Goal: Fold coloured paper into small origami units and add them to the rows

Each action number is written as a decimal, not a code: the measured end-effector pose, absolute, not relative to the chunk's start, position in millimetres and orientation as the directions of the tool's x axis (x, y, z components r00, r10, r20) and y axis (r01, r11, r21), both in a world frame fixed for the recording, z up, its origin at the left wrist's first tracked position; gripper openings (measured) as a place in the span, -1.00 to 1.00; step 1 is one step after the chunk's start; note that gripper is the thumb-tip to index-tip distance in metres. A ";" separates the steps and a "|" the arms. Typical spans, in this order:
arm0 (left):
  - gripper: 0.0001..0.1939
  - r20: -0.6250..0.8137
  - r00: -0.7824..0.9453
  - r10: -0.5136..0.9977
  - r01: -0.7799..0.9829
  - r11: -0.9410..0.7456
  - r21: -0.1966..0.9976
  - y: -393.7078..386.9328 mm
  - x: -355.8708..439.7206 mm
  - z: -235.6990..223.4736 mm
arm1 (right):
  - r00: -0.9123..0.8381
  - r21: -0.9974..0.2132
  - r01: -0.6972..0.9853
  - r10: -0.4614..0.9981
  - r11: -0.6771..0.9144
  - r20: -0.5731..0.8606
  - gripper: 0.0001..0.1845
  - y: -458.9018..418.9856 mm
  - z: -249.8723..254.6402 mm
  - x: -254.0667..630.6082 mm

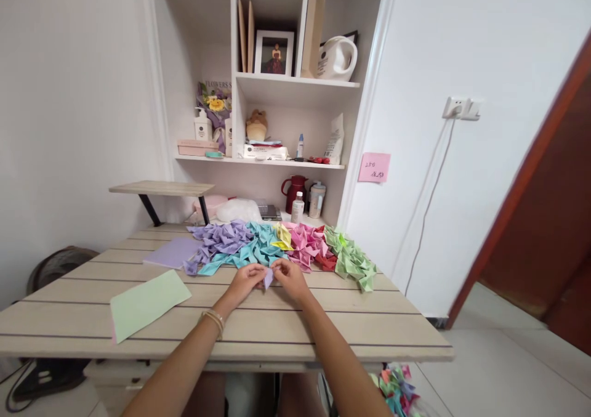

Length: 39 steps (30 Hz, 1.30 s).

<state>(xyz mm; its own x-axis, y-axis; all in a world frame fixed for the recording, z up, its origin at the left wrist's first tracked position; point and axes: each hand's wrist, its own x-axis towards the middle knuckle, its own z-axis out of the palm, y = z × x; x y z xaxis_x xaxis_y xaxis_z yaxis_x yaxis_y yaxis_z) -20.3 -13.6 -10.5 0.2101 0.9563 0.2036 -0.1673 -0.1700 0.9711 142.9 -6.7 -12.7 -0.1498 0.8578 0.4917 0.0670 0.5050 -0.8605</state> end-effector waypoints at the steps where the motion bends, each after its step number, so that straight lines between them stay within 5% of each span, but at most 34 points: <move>1: -0.73 0.201 0.203 0.958 -0.168 -0.168 0.971 -12.9 -20.9 -10.8 | -0.161 -0.863 0.064 0.859 0.501 0.486 -0.84 -7.0 -12.7 142.6; 8: -0.72 0.167 0.156 0.973 -0.250 -0.125 0.960 -8.8 -25.8 -10.5 | -0.217 -0.888 -0.032 0.864 0.458 0.454 -0.62 -7.8 -12.9 140.3; 23: -0.72 0.096 0.266 0.959 -0.215 -0.037 0.976 -17.3 -21.2 -9.1 | -0.095 -0.767 0.149 0.781 0.624 0.617 -0.83 -9.9 -8.2 144.8; 31: -0.67 0.242 0.208 0.948 -0.113 -0.223 0.968 -13.1 -22.3 -11.6 | -0.182 -0.749 0.238 0.786 0.618 0.591 -0.81 -15.9 -5.4 144.6; 39: -0.85 0.371 0.168 0.913 0.025 -0.381 0.924 -17.0 -22.7 -7.7 | -0.179 -0.762 0.278 0.811 0.585 0.557 -0.80 -9.5 -12.2 143.7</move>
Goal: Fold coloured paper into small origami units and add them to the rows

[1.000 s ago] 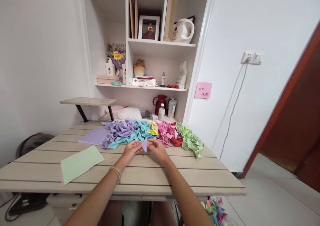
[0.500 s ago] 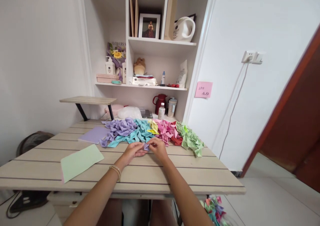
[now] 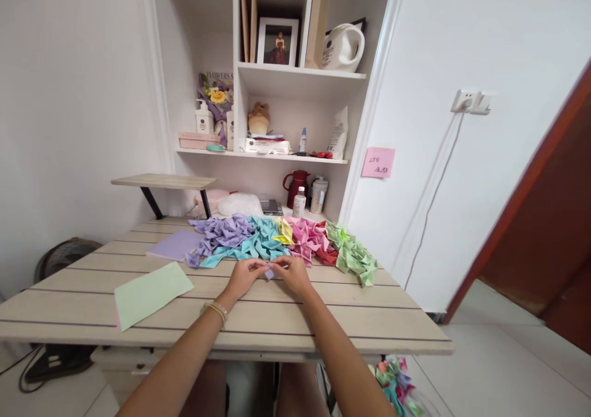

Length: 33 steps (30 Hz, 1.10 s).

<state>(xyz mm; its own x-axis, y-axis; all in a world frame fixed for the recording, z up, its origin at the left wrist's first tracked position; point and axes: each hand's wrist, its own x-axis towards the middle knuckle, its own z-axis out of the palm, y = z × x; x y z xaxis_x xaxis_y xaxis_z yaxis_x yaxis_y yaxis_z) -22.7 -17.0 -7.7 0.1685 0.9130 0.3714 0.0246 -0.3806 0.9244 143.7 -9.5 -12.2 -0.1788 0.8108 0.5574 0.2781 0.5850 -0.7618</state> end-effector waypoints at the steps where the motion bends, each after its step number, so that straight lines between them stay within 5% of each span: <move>1: -0.88 0.382 0.156 0.911 0.037 -0.392 0.919 -17.5 -23.4 -6.7 | -0.181 -0.764 0.280 0.814 0.581 0.552 -0.80 -9.4 -12.7 143.9; 13: -0.78 0.358 0.010 0.934 -0.112 -0.355 0.928 -11.8 -19.7 -8.1 | -0.195 -0.762 0.321 0.827 0.562 0.527 -0.93 -10.2 -12.6 139.5; 23: -0.60 0.213 0.149 0.966 -0.289 -0.163 0.943 -15.9 -17.9 -7.7 | -0.104 -0.826 0.241 0.860 0.510 0.500 -0.81 -8.1 -13.4 136.7; 33: -0.66 0.189 0.103 0.977 -0.319 -0.147 0.936 -10.8 -20.7 -11.4 | -0.149 -0.830 0.165 0.845 0.533 0.513 -0.63 -12.3 -11.9 133.1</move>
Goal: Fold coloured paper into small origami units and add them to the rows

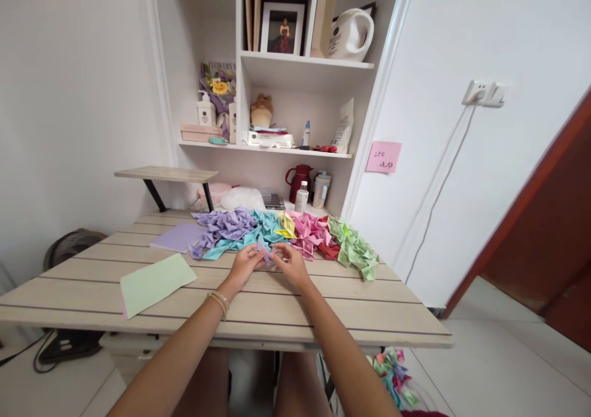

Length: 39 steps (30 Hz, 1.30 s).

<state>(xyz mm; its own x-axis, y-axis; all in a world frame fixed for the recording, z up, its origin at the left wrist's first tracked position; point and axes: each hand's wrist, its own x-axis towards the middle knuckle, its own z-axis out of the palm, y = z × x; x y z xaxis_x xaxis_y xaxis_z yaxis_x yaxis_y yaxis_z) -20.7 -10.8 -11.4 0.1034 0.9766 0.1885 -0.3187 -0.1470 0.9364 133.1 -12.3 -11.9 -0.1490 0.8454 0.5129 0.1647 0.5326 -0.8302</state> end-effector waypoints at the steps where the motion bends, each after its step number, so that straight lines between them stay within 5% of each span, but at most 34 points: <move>1: -0.66 0.189 0.099 0.977 -0.326 -0.148 0.934 -11.2 -20.8 -11.0 | -0.141 -0.830 0.157 0.844 0.536 0.518 -0.59 -12.6 -12.1 132.8; 15: -0.76 0.200 0.042 0.979 -0.343 -0.174 0.923 -9.3 -21.0 -11.1 | -0.067 -0.819 0.100 0.826 0.564 0.560 -0.74 -11.1 -14.3 131.4; 30: -0.66 0.150 0.019 0.988 -0.398 -0.131 0.908 -9.0 -22.9 -16.6 | 0.005 -0.777 0.232 0.798 0.586 0.603 -0.70 -18.5 -10.8 134.8; 35: -0.74 0.130 -0.006 0.992 -0.371 -0.123 0.921 -2.3 -23.6 -25.6 | 0.053 -0.756 0.284 0.778 0.590 0.626 -0.68 4.6 19.1 121.9; 39: -0.78 0.125 -0.008 0.992 -0.354 -0.120 0.928 3.4 -23.2 -31.8 | -0.068 -0.710 0.387 0.786 0.588 0.614 -0.59 30.0 55.7 84.6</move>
<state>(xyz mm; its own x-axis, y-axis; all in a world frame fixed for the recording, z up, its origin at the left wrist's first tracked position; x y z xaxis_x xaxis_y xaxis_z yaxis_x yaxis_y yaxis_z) -23.2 3.4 -31.8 -0.0083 0.9921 0.1250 -0.3536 -0.1199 0.9277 84.6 30.0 55.7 -0.0680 0.7861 0.6143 0.3873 0.5882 -0.7099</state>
